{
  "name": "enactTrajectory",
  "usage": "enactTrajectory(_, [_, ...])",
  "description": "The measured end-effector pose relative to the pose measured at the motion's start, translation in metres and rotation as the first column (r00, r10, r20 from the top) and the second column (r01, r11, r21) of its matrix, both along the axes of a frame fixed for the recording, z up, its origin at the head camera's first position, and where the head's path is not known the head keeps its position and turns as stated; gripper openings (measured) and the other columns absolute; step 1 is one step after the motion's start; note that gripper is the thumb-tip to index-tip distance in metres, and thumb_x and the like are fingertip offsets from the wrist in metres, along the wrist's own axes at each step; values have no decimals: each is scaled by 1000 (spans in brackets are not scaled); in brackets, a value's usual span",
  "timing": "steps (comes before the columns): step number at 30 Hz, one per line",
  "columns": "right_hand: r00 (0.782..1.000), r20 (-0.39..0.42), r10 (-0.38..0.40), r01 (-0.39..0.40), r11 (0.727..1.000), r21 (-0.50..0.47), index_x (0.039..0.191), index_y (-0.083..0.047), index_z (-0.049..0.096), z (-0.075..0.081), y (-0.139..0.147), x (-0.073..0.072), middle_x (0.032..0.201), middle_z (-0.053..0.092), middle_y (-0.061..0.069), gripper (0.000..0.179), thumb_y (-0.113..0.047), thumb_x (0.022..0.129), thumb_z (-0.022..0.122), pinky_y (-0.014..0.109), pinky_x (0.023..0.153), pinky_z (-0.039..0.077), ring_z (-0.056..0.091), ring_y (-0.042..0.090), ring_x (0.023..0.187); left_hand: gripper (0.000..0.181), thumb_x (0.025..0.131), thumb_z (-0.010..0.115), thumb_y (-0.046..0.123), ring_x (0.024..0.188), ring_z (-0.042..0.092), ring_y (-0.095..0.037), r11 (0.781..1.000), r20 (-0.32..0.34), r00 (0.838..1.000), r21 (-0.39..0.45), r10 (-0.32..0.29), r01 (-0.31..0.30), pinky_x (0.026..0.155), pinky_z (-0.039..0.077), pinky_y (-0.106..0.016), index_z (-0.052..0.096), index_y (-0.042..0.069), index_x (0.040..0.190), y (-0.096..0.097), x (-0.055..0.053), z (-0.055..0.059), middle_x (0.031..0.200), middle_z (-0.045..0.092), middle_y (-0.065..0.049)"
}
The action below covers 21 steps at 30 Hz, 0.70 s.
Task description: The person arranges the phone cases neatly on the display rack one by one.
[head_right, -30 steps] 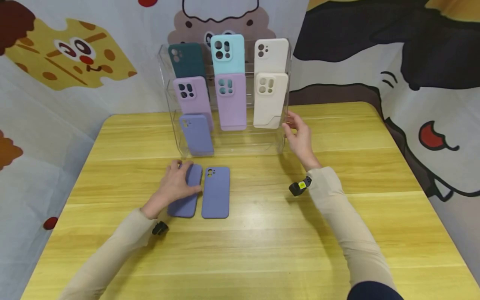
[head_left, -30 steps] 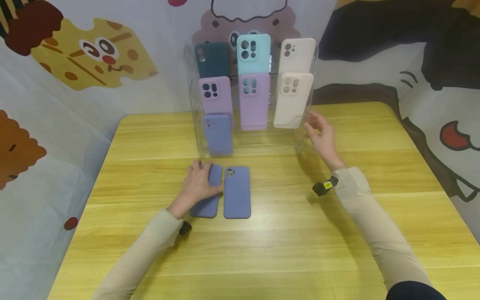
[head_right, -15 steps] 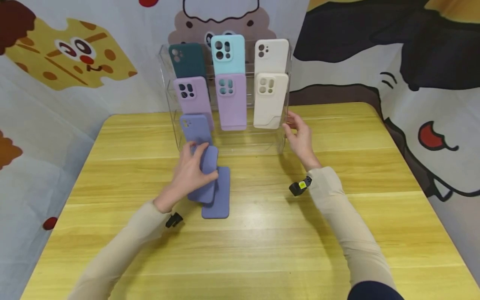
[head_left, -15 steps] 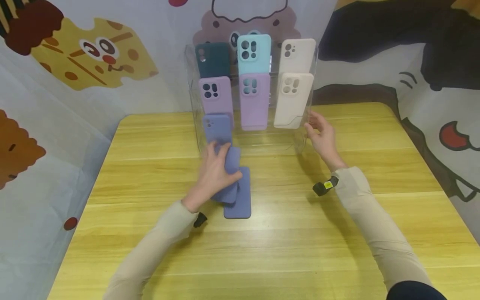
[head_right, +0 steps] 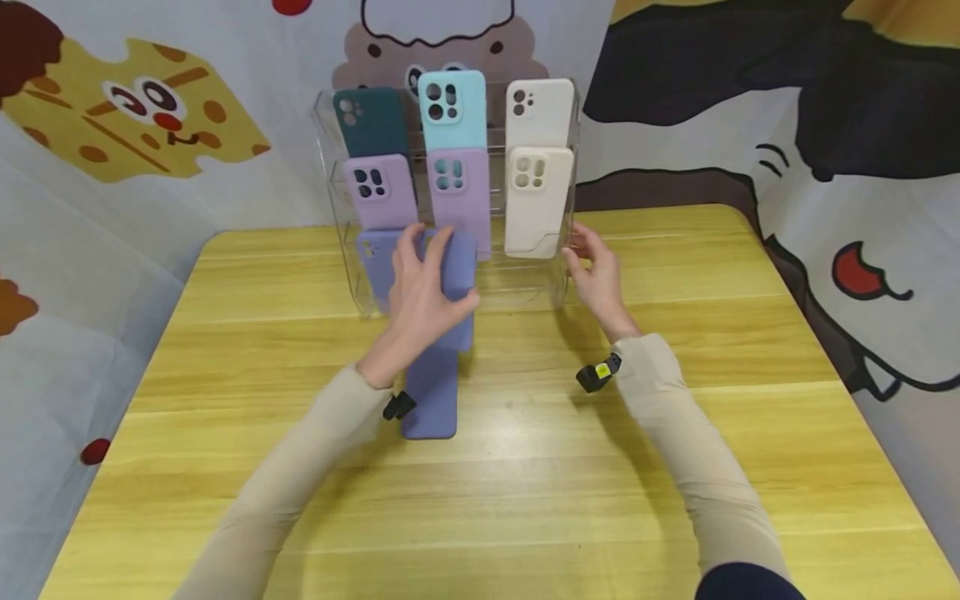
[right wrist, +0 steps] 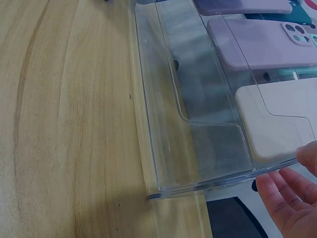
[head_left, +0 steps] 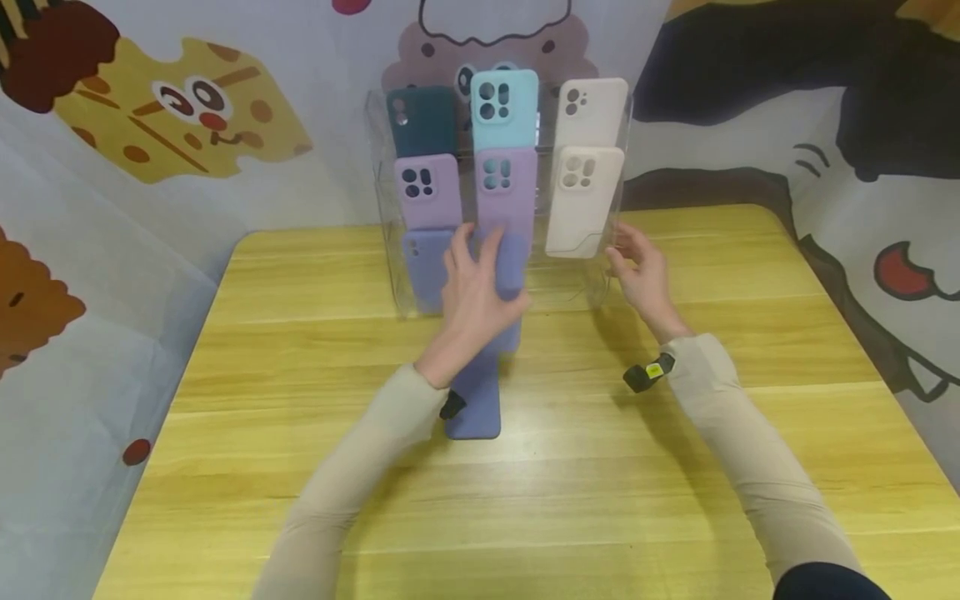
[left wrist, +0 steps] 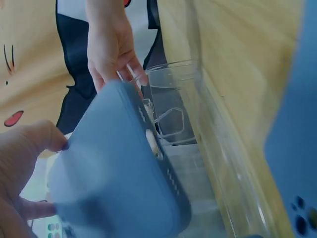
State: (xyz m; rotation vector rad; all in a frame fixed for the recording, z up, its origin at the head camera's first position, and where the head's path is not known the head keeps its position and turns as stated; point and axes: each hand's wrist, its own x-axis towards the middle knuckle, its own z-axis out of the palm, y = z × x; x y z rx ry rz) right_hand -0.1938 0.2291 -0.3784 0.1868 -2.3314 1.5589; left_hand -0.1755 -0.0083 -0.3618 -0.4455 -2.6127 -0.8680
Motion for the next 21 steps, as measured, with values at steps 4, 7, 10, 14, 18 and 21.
enactTrajectory(4, [1000, 9, -4, 4, 1000, -7, 129, 12, 46, 0, 0, 0, 119, 54, 32, 38, 8, 92, 51, 15, 66, 55, 55, 8, 89, 79, 72, 73, 30, 119, 35, -33, 998, -104, 993, 42, 48, -44, 55, 53, -36, 38, 15, 141, 15, -17, 2, 144, 20, -18])
enactTrajectory(7, [1000, 18, -5, 5, 1000, -22, 129, 11, 45, 0, 0, 0, 119, 54, 32, 38, 8, 91, 51, 15, 66, 54, 56, 14, 91, 78, 73, 71, 31, 121, 34, -34, 994, -186, 978, 68, 92, -81, 60, 54, -37, 36, 16, 141, 25, -31, -1, 143, 20, -19])
enactTrajectory(10, [1000, 19, -2, 2, 999, -36, 129, 12, 45, -1, -1, -1, 119, 54, 33, 38, 9, 91, 50, 16, 67, 55, 56, 21, 93, 78, 73, 71, 32, 120, 34, -34, 989, -253, 957, 84, 142, -124, 63, 55, -37, 36, 17, 141, 33, -42, -8, 142, 21, -19])
enactTrajectory(14, [1000, 14, 0, 1, 999, -37, 128, 12, 46, -1, -1, -1, 118, 54, 33, 38, 10, 91, 50, 18, 67, 56, 57, 22, 93, 78, 72, 73, 32, 117, 37, -34, 980, -304, 932, 93, 195, -175, 67, 54, -37, 37, 18, 139, 39, -50, -20, 141, 24, -20])
enactTrajectory(18, [1000, 16, -5, 5, 1000, -22, 129, 11, 46, -1, -1, -2, 118, 54, 33, 38, 9, 91, 51, 20, 68, 56, 57, 20, 93, 79, 72, 75, 32, 118, 37, -34, 975, -306, 926, 74, 224, -211, 76, 53, -37, 36, 19, 140, 43, -50, -30, 140, 24, -21])
enactTrajectory(21, [1000, 8, -5, 6, 1000, -18, 128, 12, 46, -2, 0, -2, 117, 55, 33, 38, 9, 91, 51, 19, 67, 56, 56, 19, 92, 80, 72, 76, 31, 119, 37, -34, 972, -298, 925, 65, 234, -225, 83, 51, -39, 35, 19, 139, 47, -49, -36, 140, 24, -21])
